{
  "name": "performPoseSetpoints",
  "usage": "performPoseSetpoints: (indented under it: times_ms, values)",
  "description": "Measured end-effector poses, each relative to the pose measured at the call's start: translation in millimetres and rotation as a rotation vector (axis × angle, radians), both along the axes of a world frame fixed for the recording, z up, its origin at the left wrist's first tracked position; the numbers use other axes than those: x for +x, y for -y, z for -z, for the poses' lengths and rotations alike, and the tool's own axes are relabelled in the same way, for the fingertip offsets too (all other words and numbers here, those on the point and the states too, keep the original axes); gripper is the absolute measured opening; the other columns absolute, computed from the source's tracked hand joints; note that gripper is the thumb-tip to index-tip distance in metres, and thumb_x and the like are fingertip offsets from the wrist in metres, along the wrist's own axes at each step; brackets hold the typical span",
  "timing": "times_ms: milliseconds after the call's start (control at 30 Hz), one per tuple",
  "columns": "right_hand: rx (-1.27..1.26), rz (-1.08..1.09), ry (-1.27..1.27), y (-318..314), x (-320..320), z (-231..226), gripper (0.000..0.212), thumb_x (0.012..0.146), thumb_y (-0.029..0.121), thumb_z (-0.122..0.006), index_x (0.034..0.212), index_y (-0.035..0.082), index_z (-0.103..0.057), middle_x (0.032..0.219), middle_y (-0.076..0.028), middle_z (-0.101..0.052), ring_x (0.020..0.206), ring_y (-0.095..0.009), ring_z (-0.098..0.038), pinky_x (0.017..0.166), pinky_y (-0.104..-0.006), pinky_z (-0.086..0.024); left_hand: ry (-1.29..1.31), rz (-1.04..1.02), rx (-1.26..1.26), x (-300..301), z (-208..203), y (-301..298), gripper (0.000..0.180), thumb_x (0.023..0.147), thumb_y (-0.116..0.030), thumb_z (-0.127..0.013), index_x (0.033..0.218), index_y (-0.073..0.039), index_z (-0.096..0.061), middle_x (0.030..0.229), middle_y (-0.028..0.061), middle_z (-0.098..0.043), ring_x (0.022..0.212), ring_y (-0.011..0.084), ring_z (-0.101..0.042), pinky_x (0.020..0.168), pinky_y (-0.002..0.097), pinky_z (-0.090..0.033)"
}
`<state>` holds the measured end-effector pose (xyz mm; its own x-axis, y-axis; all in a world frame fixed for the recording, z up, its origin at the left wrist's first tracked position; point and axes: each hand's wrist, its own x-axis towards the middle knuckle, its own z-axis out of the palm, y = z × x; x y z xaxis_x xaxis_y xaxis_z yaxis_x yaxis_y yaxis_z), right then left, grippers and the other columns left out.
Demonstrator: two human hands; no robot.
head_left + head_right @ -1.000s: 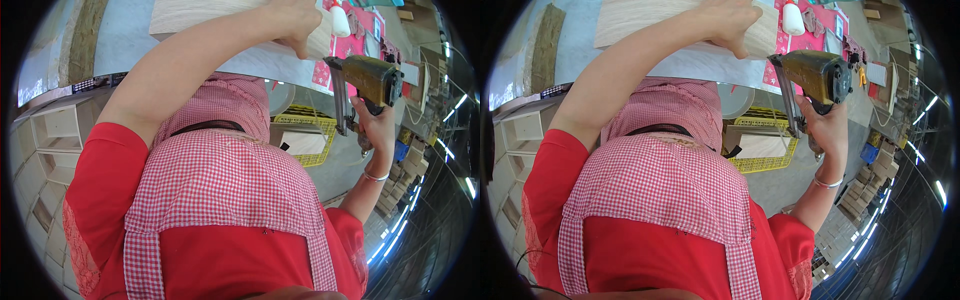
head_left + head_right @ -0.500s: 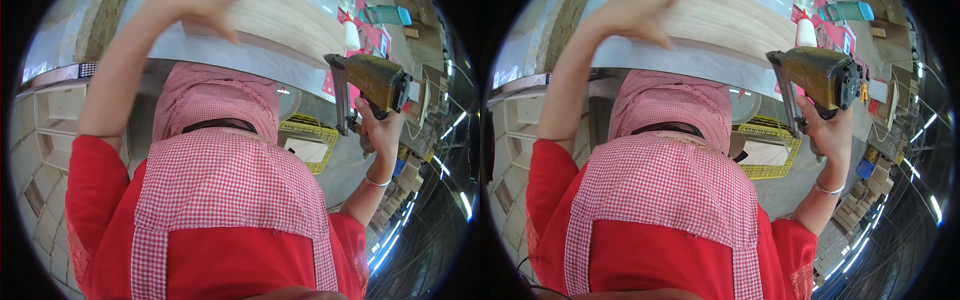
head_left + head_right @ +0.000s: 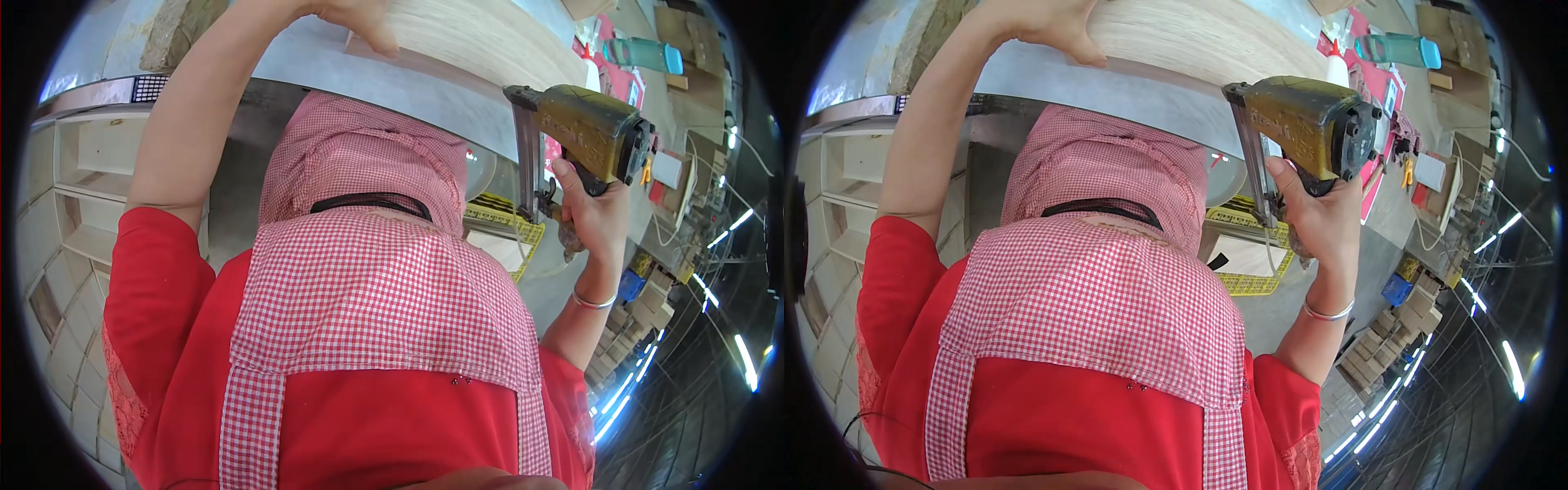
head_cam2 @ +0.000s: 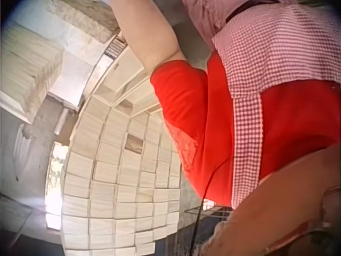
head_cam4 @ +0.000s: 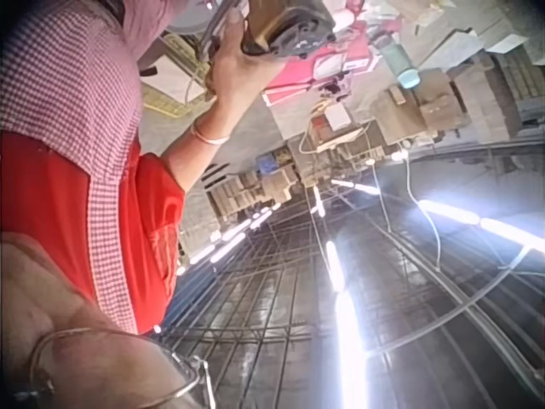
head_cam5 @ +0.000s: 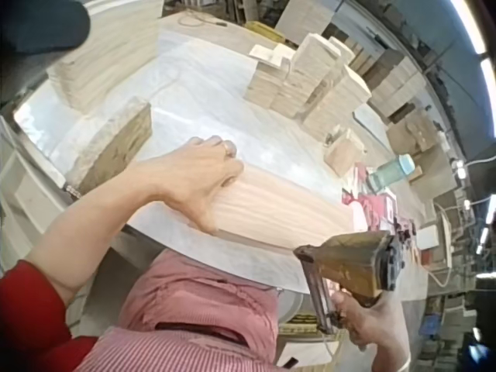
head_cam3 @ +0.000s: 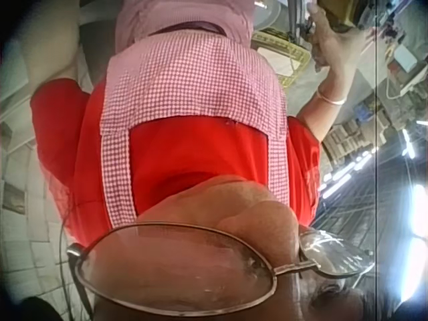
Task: The recorder is assembling wooden boxes or frames by applying glue to the joints and using a pneumatic nail gun to secure the pieces together.
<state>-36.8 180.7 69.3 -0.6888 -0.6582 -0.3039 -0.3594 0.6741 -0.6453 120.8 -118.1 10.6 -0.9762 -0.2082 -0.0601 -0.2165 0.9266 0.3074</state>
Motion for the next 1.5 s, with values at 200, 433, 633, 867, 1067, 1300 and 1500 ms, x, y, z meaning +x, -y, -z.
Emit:
performPoseSetpoints:
  times_ms: [200,433,633,867,1067,1300,1500]
  values:
    - [-0.026,0.057,-0.001,1,8,0,0.025,0.088,0.022,-0.078,0.091,0.001,-0.066,0.061,0.001,-0.057,0.045,-0.005,-0.047,0.041,-0.0229,-0.035,-0.154,0.018,0.047,6,24,5,0.064,0.054,-0.039,-0.082,0.100,-0.002,-0.058,0.108,0.0206,-0.055,0.107,0.0366,-0.052,0.089,0.0450,-0.044]
    - [-0.014,0.045,0.015,8,12,-4,0.022,0.089,0.020,-0.076,0.090,0.000,-0.066,0.060,0.002,-0.056,0.044,-0.005,-0.046,0.040,-0.0229,-0.034,-0.009,0.004,0.053,3,2,2,0.065,0.055,-0.039,-0.082,0.102,-0.001,-0.057,0.110,0.0209,-0.054,0.109,0.0365,-0.051,0.090,0.0452,-0.043]
    - [-0.020,0.065,-0.008,8,17,-2,0.022,0.089,0.020,-0.075,0.091,0.000,-0.066,0.061,0.002,-0.057,0.044,-0.005,-0.046,0.040,-0.0225,-0.034,-0.209,0.079,0.115,13,22,8,0.065,0.055,-0.036,-0.083,0.102,0.000,-0.056,0.111,0.0217,-0.054,0.108,0.0377,-0.051,0.092,0.0474,-0.043]
    - [-0.119,-0.110,-0.133,20,24,6,0.025,0.088,0.022,-0.076,0.096,0.000,-0.069,0.064,0.001,-0.059,0.046,-0.004,-0.047,0.041,-0.0224,-0.035,-0.276,0.121,0.077,30,28,26,0.062,0.055,-0.033,-0.085,0.097,0.001,-0.054,0.108,0.0241,-0.053,0.106,0.0395,-0.051,0.092,0.0477,-0.043]
    - [-0.128,-0.303,-0.040,61,42,2,0.029,0.086,0.021,-0.079,0.104,0.000,-0.068,0.075,-0.001,-0.063,0.057,-0.006,-0.051,0.051,-0.0234,-0.039,-0.182,0.117,0.203,23,29,29,0.059,0.054,-0.034,-0.085,0.091,0.000,-0.053,0.105,0.0229,-0.051,0.101,0.0386,-0.052,0.086,0.0438,-0.045]
    - [-0.060,-0.300,0.086,82,55,5,0.039,0.084,0.013,-0.080,0.115,-0.002,-0.063,0.102,-0.007,-0.069,0.090,-0.014,-0.062,0.079,-0.0287,-0.048,-0.222,0.109,0.245,30,29,28,0.059,0.053,-0.035,-0.086,0.090,-0.001,-0.053,0.104,0.0217,-0.051,0.099,0.0380,-0.052,0.084,0.0429,-0.045]
    - [-0.030,-0.293,0.099,86,59,8,0.037,0.084,0.015,-0.080,0.113,-0.002,-0.064,0.093,-0.005,-0.067,0.079,-0.011,-0.059,0.069,-0.0267,-0.046,-0.214,0.094,0.259,30,23,26,0.062,0.052,-0.035,-0.087,0.090,-0.002,-0.051,0.103,0.0211,-0.049,0.100,0.0375,-0.050,0.084,0.0423,-0.044]
